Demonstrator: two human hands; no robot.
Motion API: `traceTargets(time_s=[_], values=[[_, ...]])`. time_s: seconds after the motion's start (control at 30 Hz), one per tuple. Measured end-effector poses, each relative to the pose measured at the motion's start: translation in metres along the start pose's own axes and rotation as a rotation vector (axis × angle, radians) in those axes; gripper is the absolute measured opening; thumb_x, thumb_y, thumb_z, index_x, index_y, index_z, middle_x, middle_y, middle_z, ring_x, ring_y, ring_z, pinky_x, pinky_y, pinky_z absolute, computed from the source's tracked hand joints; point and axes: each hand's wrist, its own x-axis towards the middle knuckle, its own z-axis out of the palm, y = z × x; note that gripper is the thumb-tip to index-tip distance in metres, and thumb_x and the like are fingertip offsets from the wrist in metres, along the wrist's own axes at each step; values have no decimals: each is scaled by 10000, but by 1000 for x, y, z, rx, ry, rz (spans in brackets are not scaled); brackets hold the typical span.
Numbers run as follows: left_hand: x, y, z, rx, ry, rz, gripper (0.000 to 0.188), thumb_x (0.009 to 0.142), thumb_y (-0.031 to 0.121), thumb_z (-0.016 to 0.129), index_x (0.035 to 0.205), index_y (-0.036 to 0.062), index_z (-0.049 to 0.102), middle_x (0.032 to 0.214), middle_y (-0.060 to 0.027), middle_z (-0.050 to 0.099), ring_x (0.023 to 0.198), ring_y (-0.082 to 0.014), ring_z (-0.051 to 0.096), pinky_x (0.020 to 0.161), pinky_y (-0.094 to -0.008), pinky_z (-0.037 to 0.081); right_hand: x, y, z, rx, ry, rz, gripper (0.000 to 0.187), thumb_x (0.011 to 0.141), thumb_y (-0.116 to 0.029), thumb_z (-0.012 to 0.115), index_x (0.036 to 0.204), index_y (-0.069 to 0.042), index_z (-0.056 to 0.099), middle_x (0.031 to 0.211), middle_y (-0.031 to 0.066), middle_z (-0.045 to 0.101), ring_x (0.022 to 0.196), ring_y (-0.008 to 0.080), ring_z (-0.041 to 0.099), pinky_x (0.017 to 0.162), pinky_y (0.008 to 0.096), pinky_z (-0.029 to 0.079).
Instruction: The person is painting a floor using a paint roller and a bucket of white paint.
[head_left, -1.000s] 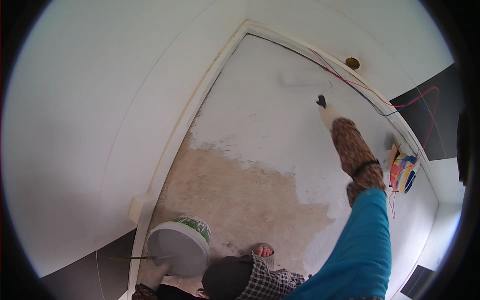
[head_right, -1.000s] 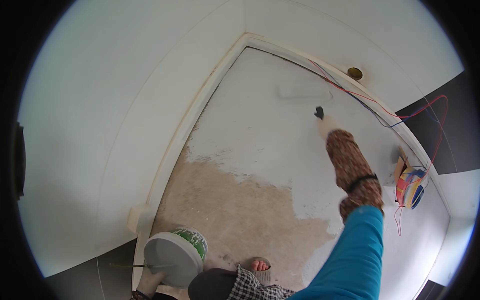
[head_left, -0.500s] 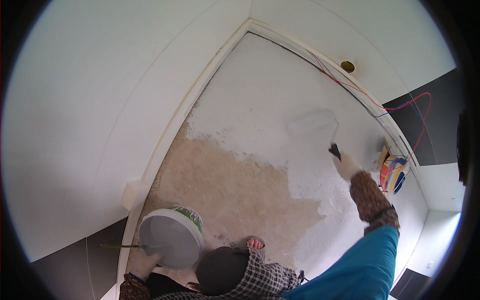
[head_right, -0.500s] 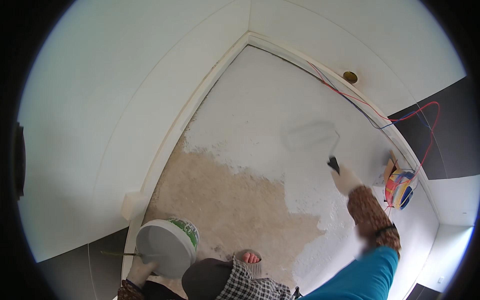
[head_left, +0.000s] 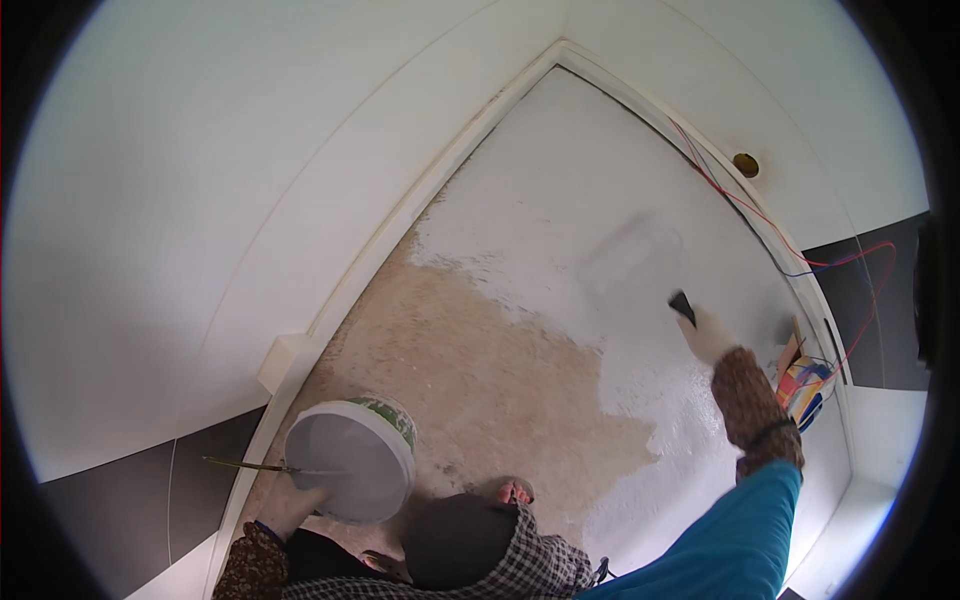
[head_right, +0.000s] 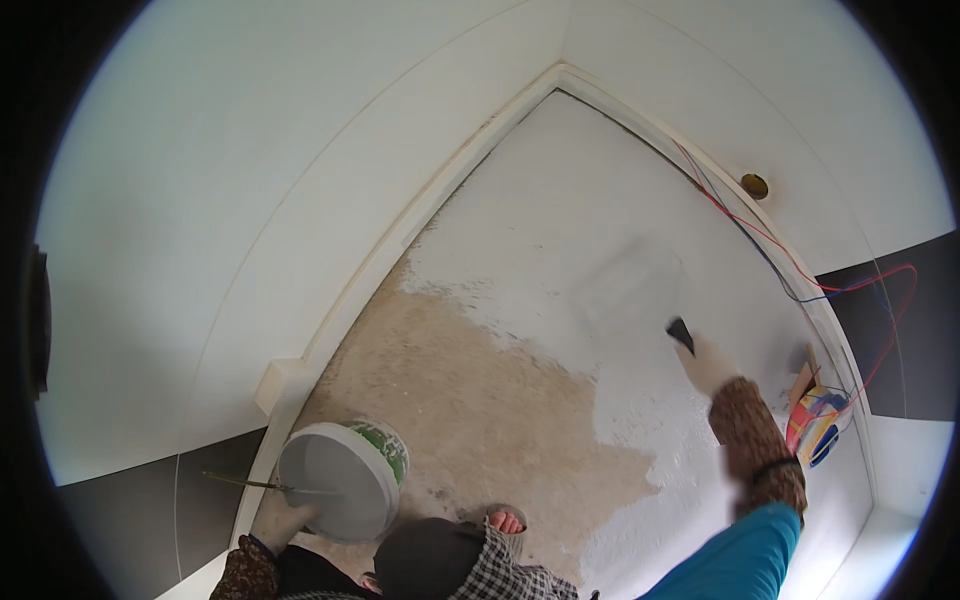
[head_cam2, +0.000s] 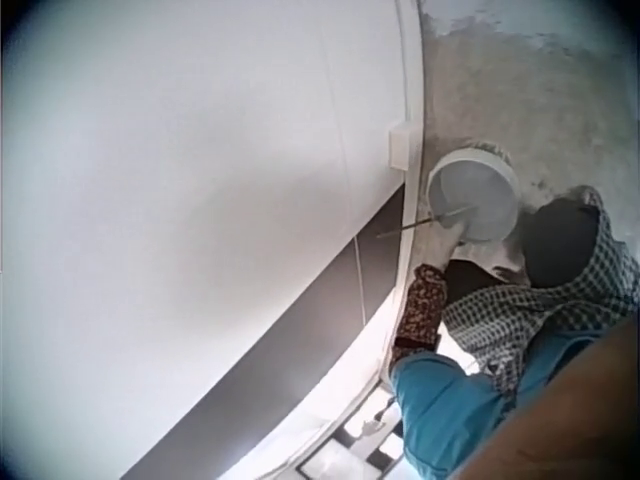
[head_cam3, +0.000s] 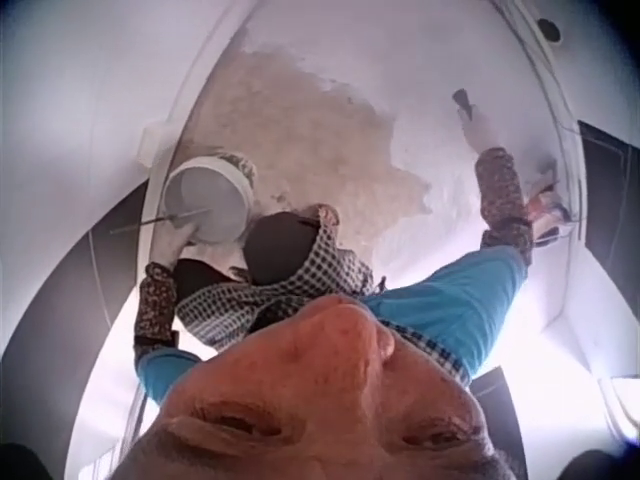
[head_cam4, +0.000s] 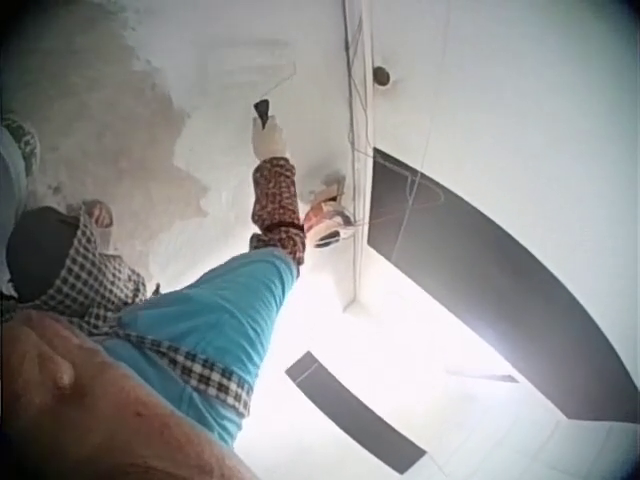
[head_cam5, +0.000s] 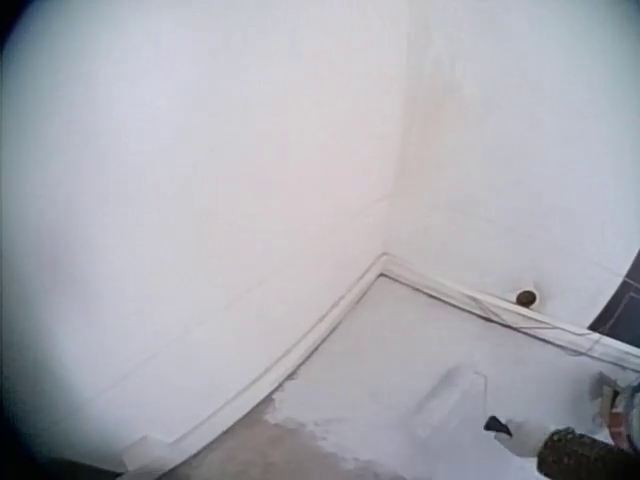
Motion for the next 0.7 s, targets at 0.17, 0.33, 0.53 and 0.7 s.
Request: traceTargets(time_s=[0.17, 0.33, 0.53, 0.7], values=[[2, 7, 1, -5, -5, 16, 537, 750, 138, 677, 1218, -93, 551, 1092, -188, 650, 972, -245, 651, 834, -331, 536, 145, -105, -10, 7, 103, -121, 449, 941, -385, 519, 1166, 0, 580, 1065, 268, 654, 1027, 440, 620, 880, 506, 492], [-4, 15, 6, -31, 50, 100, 582, 746, 145, 689, 1252, -88, 521, 1131, -193, 638, 1016, -255, 641, 876, -342, 528, 204, -177, -38, 25, 142, -171, 454, 935, -382, 521, 1189, -12, 595, 1077, 260, 659, 1036, 435, 620, 893, 505, 489], [4, 1, -2, -9, -23, 31, 569, 749, 155, 686, 1240, -87, 534, 1124, -187, 643, 1019, -240, 639, 876, -336, 524, 146, -120, -45, -142, 99, -192, 448, 923, -418, 533, 1069, -4, 626, 983, 256, 673, 970, 441, 635, 836, 513, 495], [11, -21, -4, -90, -73, -8, 574, 759, 169, 686, 1248, -87, 527, 1112, -189, 643, 972, -236, 651, 817, -331, 543, 94, -56, -77, -313, -54, -131, 452, 939, -410, 512, 1093, 6, 598, 1045, 252, 660, 1003, 417, 630, 871, 500, 486]])
